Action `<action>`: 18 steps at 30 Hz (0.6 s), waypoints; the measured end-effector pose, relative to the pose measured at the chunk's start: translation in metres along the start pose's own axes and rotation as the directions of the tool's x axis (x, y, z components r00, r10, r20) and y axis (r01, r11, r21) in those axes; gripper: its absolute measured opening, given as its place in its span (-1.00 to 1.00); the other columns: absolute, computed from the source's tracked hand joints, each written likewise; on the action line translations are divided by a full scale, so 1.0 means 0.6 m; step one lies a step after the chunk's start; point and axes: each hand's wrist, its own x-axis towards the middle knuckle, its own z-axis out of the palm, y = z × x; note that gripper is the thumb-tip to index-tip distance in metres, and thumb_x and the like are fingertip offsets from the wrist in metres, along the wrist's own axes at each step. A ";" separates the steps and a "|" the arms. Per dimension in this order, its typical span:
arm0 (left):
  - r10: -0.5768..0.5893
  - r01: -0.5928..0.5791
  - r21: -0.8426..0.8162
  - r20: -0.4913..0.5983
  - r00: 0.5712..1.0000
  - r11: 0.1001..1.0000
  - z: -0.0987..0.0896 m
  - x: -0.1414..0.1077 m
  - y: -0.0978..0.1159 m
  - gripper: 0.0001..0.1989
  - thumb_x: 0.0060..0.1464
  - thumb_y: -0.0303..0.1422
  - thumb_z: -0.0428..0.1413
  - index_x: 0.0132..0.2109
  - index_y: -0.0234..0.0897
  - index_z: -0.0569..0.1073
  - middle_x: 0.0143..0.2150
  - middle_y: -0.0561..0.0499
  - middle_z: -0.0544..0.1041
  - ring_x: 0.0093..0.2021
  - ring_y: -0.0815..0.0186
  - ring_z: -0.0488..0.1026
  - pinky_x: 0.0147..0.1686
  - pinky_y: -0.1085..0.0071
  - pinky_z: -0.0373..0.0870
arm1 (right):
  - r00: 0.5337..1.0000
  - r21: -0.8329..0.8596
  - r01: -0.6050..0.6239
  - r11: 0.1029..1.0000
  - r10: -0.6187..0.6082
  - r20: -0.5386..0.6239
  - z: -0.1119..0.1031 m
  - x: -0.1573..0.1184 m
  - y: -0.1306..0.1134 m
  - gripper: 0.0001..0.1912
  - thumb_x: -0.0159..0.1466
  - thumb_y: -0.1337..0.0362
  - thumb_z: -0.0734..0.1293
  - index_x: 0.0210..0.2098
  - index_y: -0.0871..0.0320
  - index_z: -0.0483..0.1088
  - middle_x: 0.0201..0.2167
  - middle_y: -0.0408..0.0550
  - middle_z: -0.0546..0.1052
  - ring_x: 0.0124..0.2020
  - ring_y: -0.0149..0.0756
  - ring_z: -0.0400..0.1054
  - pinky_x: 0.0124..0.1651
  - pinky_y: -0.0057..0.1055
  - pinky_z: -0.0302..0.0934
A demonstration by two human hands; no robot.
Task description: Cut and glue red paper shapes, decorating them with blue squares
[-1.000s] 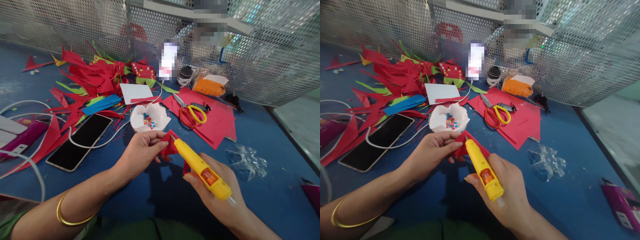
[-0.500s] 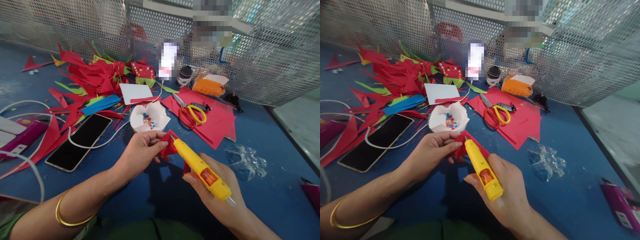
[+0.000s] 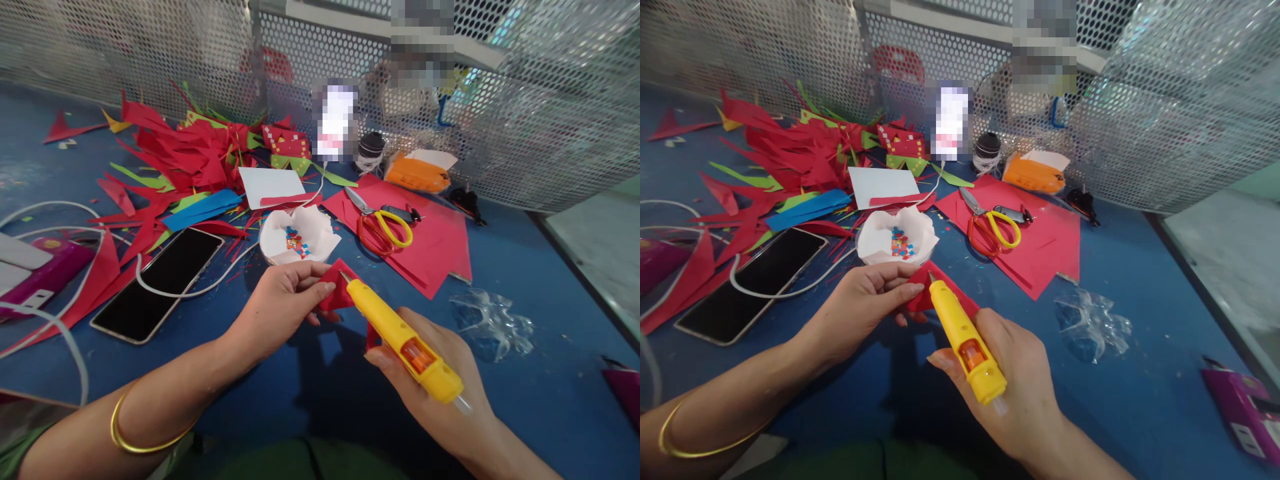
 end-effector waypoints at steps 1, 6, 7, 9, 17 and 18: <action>0.002 -0.002 0.000 -0.002 1.000 1.000 0.000 0.000 0.000 -0.74 0.12 -0.32 0.18 -0.07 -0.36 0.53 -0.41 0.03 0.60 -0.49 0.40 0.52 -0.54 0.57 0.36 | 1.000 0.006 0.003 1.000 -0.003 0.008 -0.001 0.000 -0.001 -0.57 0.34 -0.06 0.25 -0.50 0.12 0.25 -0.64 -0.23 0.31 -0.67 -0.46 0.20 -0.60 -0.46 0.05; -0.001 0.001 0.006 -0.016 1.000 1.000 0.000 0.000 0.001 -0.72 0.10 -0.32 0.19 -0.05 -0.35 0.55 -0.39 0.02 0.61 -0.48 0.39 0.51 -0.54 0.55 0.38 | 1.000 -0.001 0.009 1.000 -0.009 -0.004 -0.002 0.002 -0.002 -0.55 0.34 -0.08 0.24 -0.52 0.10 0.22 -0.66 -0.25 0.28 -0.69 -0.46 0.17 -0.62 -0.45 0.01; -0.003 0.003 0.007 -0.018 1.000 1.000 0.000 -0.001 0.002 -0.72 0.10 -0.31 0.19 -0.05 -0.35 0.55 -0.39 0.01 0.61 -0.48 0.39 0.50 -0.54 0.55 0.38 | 1.000 -0.004 0.009 1.000 -0.009 -0.005 -0.002 0.003 -0.002 -0.55 0.34 -0.08 0.24 -0.52 0.10 0.22 -0.66 -0.24 0.29 -0.69 -0.45 0.17 -0.62 -0.45 0.02; -0.008 0.008 0.006 -0.018 1.000 1.000 0.000 -0.001 0.003 -0.71 0.10 -0.31 0.20 -0.06 -0.35 0.55 -0.40 0.02 0.61 -0.49 0.40 0.50 -0.54 0.55 0.37 | 1.000 -0.001 0.017 1.000 -0.017 0.001 -0.002 0.004 -0.003 -0.56 0.34 -0.07 0.24 -0.50 0.10 0.24 -0.65 -0.23 0.31 -0.68 -0.44 0.20 -0.62 -0.45 0.03; -0.001 0.001 -0.003 -0.030 1.000 1.000 0.001 -0.001 0.002 -0.72 0.08 -0.30 0.20 -0.07 -0.34 0.56 -0.41 0.01 0.61 -0.49 0.36 0.54 -0.54 0.53 0.36 | 0.999 -0.036 0.027 0.999 -0.028 -0.047 -0.004 0.002 -0.002 -0.56 0.33 -0.06 0.26 -0.53 0.09 0.19 -0.67 -0.26 0.27 -0.70 -0.47 0.15 -0.64 -0.47 0.01; -0.002 0.002 -0.005 -0.029 1.000 1.000 0.001 -0.001 0.002 -0.72 0.08 -0.30 0.21 -0.08 -0.34 0.55 -0.42 0.01 0.61 -0.49 0.36 0.54 -0.54 0.53 0.36 | 0.998 -0.038 0.026 0.999 -0.028 -0.053 -0.004 0.001 -0.002 -0.55 0.32 -0.06 0.26 -0.53 0.09 0.18 -0.68 -0.26 0.26 -0.70 -0.47 0.14 -0.64 -0.48 0.01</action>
